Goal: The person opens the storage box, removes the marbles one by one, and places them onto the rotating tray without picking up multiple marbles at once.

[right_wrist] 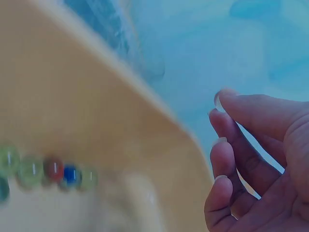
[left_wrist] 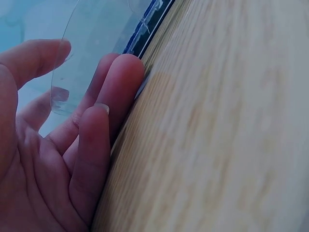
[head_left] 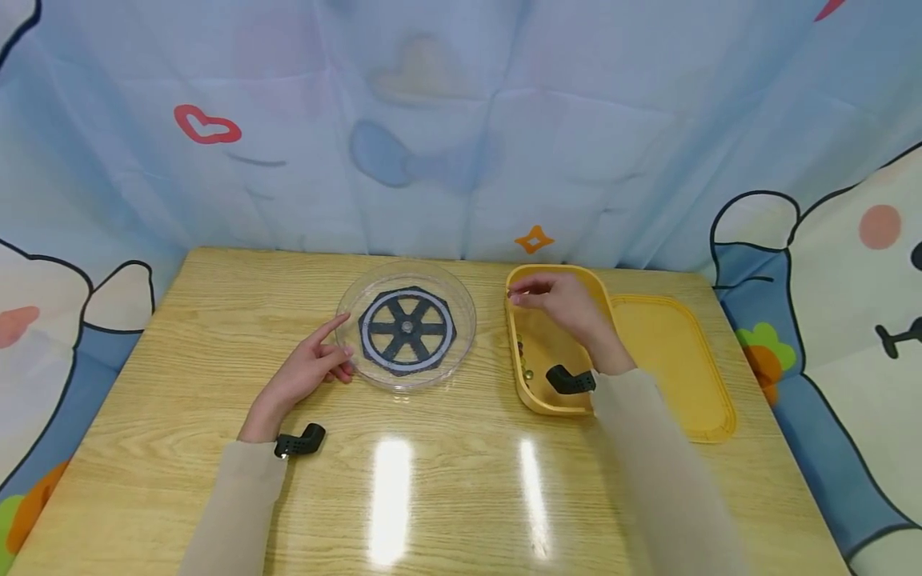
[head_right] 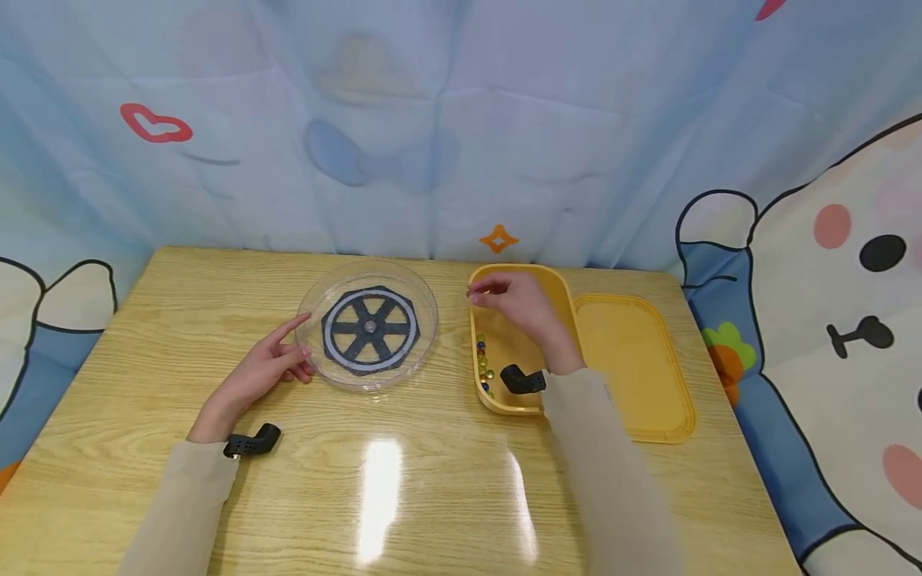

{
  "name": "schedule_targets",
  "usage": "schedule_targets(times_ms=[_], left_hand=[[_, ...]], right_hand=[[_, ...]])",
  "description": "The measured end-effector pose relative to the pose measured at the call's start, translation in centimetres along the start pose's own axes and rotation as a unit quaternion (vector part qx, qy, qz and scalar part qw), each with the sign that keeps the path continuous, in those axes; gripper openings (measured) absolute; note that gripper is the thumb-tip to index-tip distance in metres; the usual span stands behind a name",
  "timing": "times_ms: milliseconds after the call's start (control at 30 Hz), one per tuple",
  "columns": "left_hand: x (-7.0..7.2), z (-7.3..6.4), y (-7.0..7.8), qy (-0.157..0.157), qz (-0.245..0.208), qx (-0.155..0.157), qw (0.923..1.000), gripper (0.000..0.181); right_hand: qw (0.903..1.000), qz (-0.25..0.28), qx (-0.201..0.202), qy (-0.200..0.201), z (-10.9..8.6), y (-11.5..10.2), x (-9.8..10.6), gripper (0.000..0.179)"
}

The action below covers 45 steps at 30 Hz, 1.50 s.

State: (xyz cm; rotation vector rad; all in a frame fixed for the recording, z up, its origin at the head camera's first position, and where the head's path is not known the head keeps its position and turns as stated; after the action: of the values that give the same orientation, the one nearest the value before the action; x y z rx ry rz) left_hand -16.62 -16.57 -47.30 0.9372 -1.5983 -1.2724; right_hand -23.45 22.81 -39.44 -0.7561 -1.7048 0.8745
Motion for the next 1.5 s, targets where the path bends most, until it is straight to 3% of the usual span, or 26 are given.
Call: schedule_targets(times_ms=[500,833,1100,1500], left_hand=[[-0.1,-0.1,0.1,-0.003,-0.002,-0.004,1.0000,0.065],[0.0,-0.2,0.1,-0.004,-0.004,-0.001,1.0000,0.066],[-0.2,-0.1,0.1,-0.008,-0.017,-0.003,0.9998,0.066],[-0.1,-0.1,-0.1,-0.008,-0.026,-0.007,0.9996,0.067]], right_hand=[[0.9971,-0.003,0.076,0.006,-0.7,-4.8,-7.1,0.019],[0.9944,0.002,0.104,-0.015,-0.3,-5.6,-11.4,0.016],[0.9953,0.014,0.082,-0.050,-0.4,-5.7,-12.4,0.020],[0.9963,0.037,0.064,-0.043,-0.4,-5.7,-11.2,0.022]])
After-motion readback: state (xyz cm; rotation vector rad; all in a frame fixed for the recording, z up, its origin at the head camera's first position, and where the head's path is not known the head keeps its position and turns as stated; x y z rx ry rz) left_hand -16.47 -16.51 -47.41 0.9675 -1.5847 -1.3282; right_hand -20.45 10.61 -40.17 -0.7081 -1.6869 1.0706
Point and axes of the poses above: each hand's wrist, its own z-axis towards the middle knuckle, its own x-axis out of the back of the hand, y = z × x, the point moved 4 cm from there along z, towards the middle knuckle, and after that the axes turned 5 degrees about -x, right-handed, at the moved point
